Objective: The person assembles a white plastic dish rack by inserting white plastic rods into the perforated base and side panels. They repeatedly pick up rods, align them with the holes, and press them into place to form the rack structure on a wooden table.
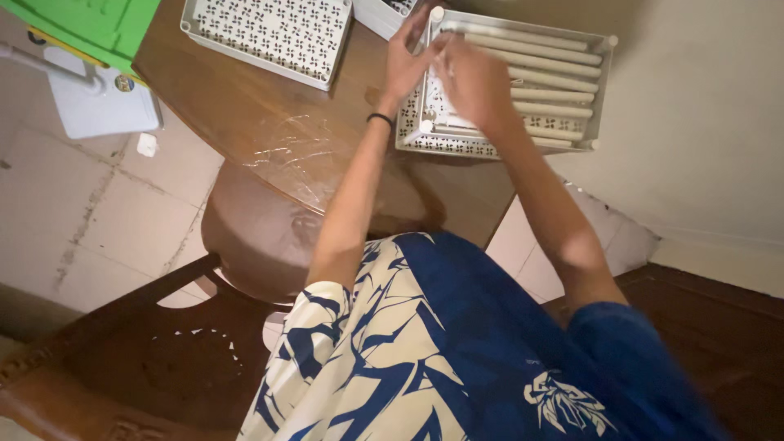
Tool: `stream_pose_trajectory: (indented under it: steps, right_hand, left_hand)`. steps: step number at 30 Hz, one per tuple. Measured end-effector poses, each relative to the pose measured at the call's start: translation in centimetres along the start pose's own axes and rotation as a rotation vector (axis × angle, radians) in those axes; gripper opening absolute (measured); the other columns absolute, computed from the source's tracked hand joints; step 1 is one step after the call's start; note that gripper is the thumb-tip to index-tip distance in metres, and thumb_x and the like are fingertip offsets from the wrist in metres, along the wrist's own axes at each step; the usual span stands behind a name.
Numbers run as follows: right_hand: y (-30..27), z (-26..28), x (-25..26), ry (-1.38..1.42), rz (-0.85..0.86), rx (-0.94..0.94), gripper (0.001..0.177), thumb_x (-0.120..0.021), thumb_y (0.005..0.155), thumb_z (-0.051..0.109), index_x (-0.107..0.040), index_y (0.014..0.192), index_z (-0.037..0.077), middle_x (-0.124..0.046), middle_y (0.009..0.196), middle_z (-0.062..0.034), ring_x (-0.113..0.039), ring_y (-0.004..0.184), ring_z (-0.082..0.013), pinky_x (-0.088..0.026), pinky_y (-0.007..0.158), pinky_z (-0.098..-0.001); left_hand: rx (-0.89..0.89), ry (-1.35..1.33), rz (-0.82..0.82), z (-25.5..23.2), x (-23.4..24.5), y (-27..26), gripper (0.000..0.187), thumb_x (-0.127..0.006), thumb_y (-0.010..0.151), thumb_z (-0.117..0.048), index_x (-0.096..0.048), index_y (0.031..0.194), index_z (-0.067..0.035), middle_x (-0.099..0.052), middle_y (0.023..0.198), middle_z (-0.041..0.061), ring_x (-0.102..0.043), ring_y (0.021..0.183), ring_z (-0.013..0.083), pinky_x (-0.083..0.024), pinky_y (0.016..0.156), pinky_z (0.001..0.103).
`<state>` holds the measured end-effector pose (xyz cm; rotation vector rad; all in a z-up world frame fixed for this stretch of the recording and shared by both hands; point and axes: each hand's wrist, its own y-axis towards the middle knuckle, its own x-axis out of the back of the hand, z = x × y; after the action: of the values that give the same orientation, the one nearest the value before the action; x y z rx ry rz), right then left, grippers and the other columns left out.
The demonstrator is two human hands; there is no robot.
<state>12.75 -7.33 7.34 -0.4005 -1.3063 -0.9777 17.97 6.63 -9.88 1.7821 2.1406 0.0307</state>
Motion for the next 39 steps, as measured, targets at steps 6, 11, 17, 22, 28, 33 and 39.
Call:
stream_pose_trajectory:
  steps: [6, 11, 17, 22, 28, 33, 39]
  right_hand:
    - [-6.0, 5.1, 0.1, -0.165, 0.241, 0.049, 0.052, -0.056, 0.108, 0.048, -0.064, 0.097, -0.003, -0.067, 0.075, -0.0219, -0.067, 0.066, -0.0394, -0.051, 0.058, -0.0487]
    - [-7.1, 5.1, -2.5, -0.276, 0.169, 0.046, 0.042, -0.051, 0.110, 0.038, -0.064, 0.111, -0.002, -0.068, 0.082, -0.0212, -0.068, 0.074, -0.0376, -0.052, 0.058, -0.0470]
    - [-6.7, 3.8, -2.1, -0.276, 0.223, 0.188, 0.033, -0.052, 0.113, 0.033, -0.062, 0.108, 0.002, -0.066, 0.093, -0.0182, -0.065, 0.090, -0.0345, -0.052, 0.069, -0.0443]
    - [-7.1, 4.2, -0.7, -0.379, 0.138, 0.376, 0.029, -0.057, 0.107, 0.034, -0.063, 0.109, 0.005, -0.064, 0.091, -0.0127, -0.064, 0.090, -0.0296, -0.049, 0.077, -0.0416]
    - [-7.0, 3.7, -0.5, -0.274, 0.091, 0.308, 0.028, -0.062, 0.109, 0.032, -0.062, 0.109, 0.005, -0.063, 0.098, -0.0138, -0.063, 0.091, -0.0302, -0.050, 0.077, -0.0418]
    - [-6.9, 2.5, -0.5, -0.251, 0.167, 0.350, 0.030, -0.063, 0.108, 0.033, -0.061, 0.108, 0.003, -0.063, 0.101, -0.0156, -0.064, 0.092, -0.0314, -0.051, 0.075, -0.0417]
    - [-6.1, 2.2, -0.8, -0.263, 0.162, 0.389, 0.032, -0.062, 0.104, 0.037, -0.063, 0.108, 0.005, -0.064, 0.099, -0.0122, -0.064, 0.091, -0.0279, -0.049, 0.075, -0.0409]
  left_hand:
    - [0.041, 0.284, -0.010, -3.1, -0.8, -3.1, 0.079, -0.075, 0.099, -0.042, -0.038, 0.155, -0.002, -0.051, 0.157, 0.021, -0.049, 0.148, 0.0306, -0.039, 0.125, 0.039]
    - [0.003, 0.214, 0.061, -0.9, -1.4, -4.0, 0.075, -0.061, 0.108, -0.042, -0.028, 0.158, 0.004, -0.033, 0.163, 0.027, -0.030, 0.153, 0.0367, -0.024, 0.125, 0.041]
    - [-0.049, 0.308, 0.071, 2.4, -0.9, -2.8, 0.052, -0.053, 0.111, -0.036, -0.045, 0.149, -0.001, -0.052, 0.154, 0.023, -0.046, 0.147, 0.0355, -0.033, 0.125, 0.040]
    - [0.001, 0.340, 0.111, 1.4, -0.5, -3.0, 0.046, -0.049, 0.112, -0.033, -0.050, 0.144, 0.000, -0.057, 0.147, 0.023, -0.050, 0.142, 0.0376, -0.036, 0.121, 0.042]
    - [0.073, 0.422, 0.089, -0.3, -0.7, -3.1, 0.044, -0.049, 0.108, -0.034, -0.055, 0.136, -0.001, -0.065, 0.134, 0.022, -0.060, 0.127, 0.0363, -0.044, 0.112, 0.040]
    - [0.002, 0.358, 0.092, 1.0, -0.9, -2.8, 0.041, -0.048, 0.110, -0.032, -0.056, 0.132, 0.001, -0.064, 0.133, 0.024, -0.058, 0.127, 0.0371, -0.042, 0.111, 0.042]
    - [0.049, 0.324, 0.096, 2.7, -0.7, -2.8, 0.042, -0.047, 0.109, -0.032, -0.055, 0.129, 0.003, -0.065, 0.126, 0.025, -0.061, 0.120, 0.0372, -0.045, 0.105, 0.041]
